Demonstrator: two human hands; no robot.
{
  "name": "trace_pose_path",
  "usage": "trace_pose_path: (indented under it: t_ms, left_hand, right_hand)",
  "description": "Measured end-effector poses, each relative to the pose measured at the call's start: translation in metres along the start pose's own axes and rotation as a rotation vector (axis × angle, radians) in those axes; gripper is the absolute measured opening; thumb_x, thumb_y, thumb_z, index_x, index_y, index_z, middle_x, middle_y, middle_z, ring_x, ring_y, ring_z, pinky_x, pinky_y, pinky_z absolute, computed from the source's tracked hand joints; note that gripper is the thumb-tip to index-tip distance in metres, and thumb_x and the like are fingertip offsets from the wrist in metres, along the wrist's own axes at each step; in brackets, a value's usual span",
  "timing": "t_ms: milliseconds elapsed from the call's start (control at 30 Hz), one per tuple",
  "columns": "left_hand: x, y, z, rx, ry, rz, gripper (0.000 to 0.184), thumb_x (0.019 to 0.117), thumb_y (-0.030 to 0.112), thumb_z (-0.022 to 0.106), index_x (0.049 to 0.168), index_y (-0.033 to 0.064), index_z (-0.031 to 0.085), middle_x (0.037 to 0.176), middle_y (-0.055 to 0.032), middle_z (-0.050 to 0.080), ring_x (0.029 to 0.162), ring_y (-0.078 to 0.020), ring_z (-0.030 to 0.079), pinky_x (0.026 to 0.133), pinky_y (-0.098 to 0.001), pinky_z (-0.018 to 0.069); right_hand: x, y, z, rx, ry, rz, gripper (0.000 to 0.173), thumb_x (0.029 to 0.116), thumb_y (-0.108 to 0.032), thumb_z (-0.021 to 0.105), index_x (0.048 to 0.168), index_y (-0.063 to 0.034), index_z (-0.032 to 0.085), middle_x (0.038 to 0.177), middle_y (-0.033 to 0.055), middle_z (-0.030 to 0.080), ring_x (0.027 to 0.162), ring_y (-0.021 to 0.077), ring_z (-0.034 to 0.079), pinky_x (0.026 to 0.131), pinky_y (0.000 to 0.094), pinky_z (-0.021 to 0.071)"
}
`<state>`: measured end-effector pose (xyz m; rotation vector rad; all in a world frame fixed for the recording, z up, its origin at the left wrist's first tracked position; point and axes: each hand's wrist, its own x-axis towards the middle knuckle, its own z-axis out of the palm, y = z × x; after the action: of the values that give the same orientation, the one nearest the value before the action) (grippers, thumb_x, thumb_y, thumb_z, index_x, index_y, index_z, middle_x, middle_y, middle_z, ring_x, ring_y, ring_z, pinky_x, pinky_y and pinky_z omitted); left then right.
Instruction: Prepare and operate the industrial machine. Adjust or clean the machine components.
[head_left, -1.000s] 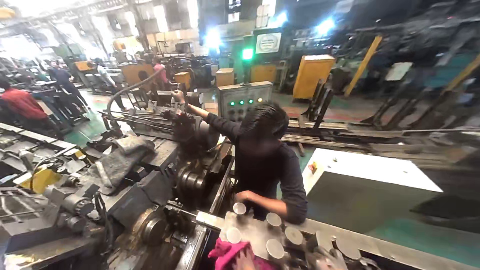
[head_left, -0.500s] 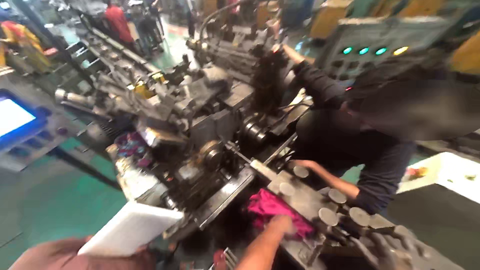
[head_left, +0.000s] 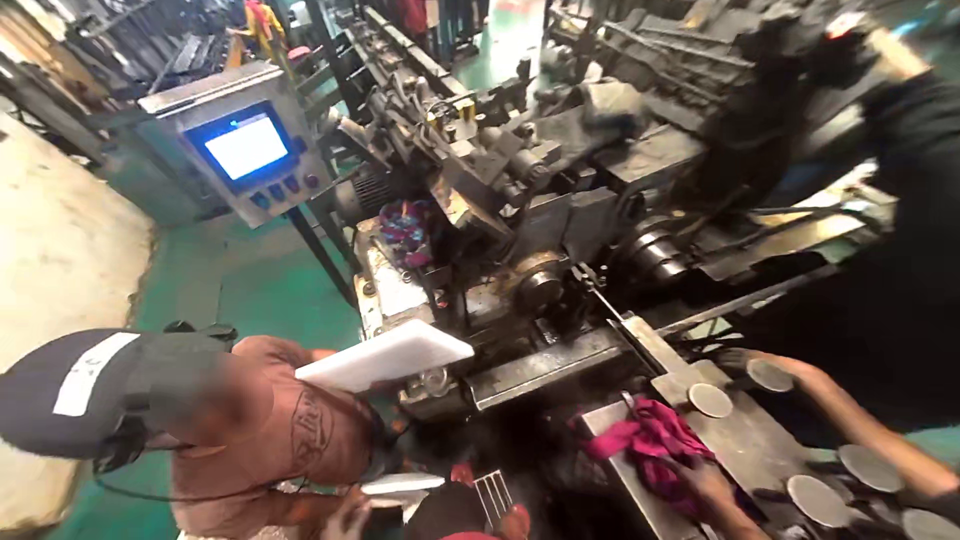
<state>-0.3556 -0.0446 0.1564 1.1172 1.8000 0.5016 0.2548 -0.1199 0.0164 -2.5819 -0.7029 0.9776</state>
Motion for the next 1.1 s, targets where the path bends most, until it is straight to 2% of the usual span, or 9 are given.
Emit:
trace_pose_path:
  t_ms: [100,200,300,433,567,733,867,1033,1100]
  left_hand:
    - [-0.006,-0.004,-0.028,-0.113,0.246,-0.017,0.035,0.1040,0.008,0.055,0.129,-0.0157,0.056,0.118,-0.0298,0.064,0.101,-0.0280,0.067,0.093,-0.0419,0.0550]
    - [0.013,0.018,-0.025,0.055,0.329,0.082,0.049,0.0965,0.010,0.068,0.138,-0.0106,0.054,0.134,-0.0318,0.059,0.121,-0.0389,0.062,0.105,-0.0496,0.0498]
    - [0.046,0.059,-0.006,0.474,0.322,0.186,0.084,0.0832,0.021,0.084,0.154,0.0012,0.043,0.157,-0.0369,0.032,0.144,-0.0564,0.034,0.116,-0.0650,0.0322]
    - [0.094,0.096,0.019,0.653,0.300,0.309,0.079,0.0854,0.020,0.081,0.154,0.0058,0.045,0.158,-0.0361,0.033,0.148,-0.0585,0.023,0.119,-0.0728,0.0152]
    - [0.130,0.104,0.028,0.662,-0.028,0.253,0.082,0.0827,0.029,0.084,0.153,0.0099,0.046,0.157,-0.0246,0.041,0.149,-0.0475,0.029,0.118,-0.0691,0.0219]
    - [0.129,0.085,0.046,0.595,-0.152,0.331,0.112,0.0676,0.051,0.092,0.158,0.0135,0.039,0.159,-0.0237,0.037,0.147,-0.0468,0.033,0.117,-0.0643,0.0285]
    - [0.110,0.076,0.071,0.616,0.003,0.465,0.087,0.0726,0.018,0.088,0.150,0.0026,0.050,0.147,-0.0278,0.052,0.138,-0.0471,0.047,0.116,-0.0578,0.0359]
    - [0.099,0.072,0.084,0.551,0.185,0.667,0.067,0.0644,-0.006,0.081,0.130,-0.0058,0.066,0.132,-0.0292,0.064,0.122,-0.0489,0.061,0.103,-0.0580,0.0493]
    - [0.095,0.071,0.087,0.530,0.268,0.789,0.067,0.0590,-0.009,0.080,0.125,-0.0065,0.069,0.124,-0.0289,0.068,0.113,-0.0493,0.066,0.094,-0.0593,0.0539]
  right_hand:
    - [-0.003,0.001,-0.009,-0.080,-0.025,-0.058,0.056,0.0932,-0.036,0.075,0.132,0.0031,0.064,0.139,0.0360,0.055,0.134,0.0516,0.050,0.111,0.0699,0.0363]
    - [-0.042,-0.023,-0.018,-0.110,0.035,-0.115,0.046,0.0952,-0.028,0.072,0.129,0.0034,0.066,0.143,0.0378,0.051,0.134,0.0547,0.048,0.111,0.0708,0.0350]
    - [-0.063,-0.032,-0.012,-0.129,0.038,-0.163,0.042,0.0960,-0.020,0.072,0.127,0.0075,0.066,0.143,0.0390,0.049,0.135,0.0555,0.047,0.112,0.0684,0.0356]
    - [-0.086,-0.038,-0.008,-0.095,0.113,-0.277,0.039,0.0924,-0.016,0.074,0.122,0.0091,0.068,0.145,0.0387,0.049,0.138,0.0551,0.044,0.114,0.0669,0.0337]
    - [-0.120,-0.041,-0.010,-0.071,0.142,-0.288,0.042,0.0940,-0.020,0.072,0.123,0.0090,0.067,0.143,0.0381,0.051,0.138,0.0544,0.045,0.116,0.0664,0.0323]
    - [-0.150,-0.059,0.009,0.197,0.006,-0.176,0.037,0.0971,-0.022,0.068,0.120,0.0077,0.068,0.115,0.0265,0.070,0.106,0.0362,0.069,0.097,0.0543,0.0526]
    - [-0.166,-0.142,0.040,0.447,-0.266,-0.160,0.034,0.0988,-0.017,0.066,0.125,0.0042,0.063,0.111,0.0171,0.069,0.092,0.0210,0.068,0.081,0.0406,0.0578]
    - [-0.183,-0.278,0.069,0.560,-0.575,-0.226,0.055,0.0990,-0.023,0.065,0.146,-0.0007,0.047,0.124,0.0160,0.067,0.104,0.0247,0.069,0.084,0.0420,0.0583]
    - [-0.192,-0.321,0.071,0.642,-0.598,-0.186,0.056,0.0999,-0.024,0.063,0.147,-0.0023,0.042,0.119,0.0156,0.066,0.099,0.0247,0.068,0.080,0.0422,0.0589]
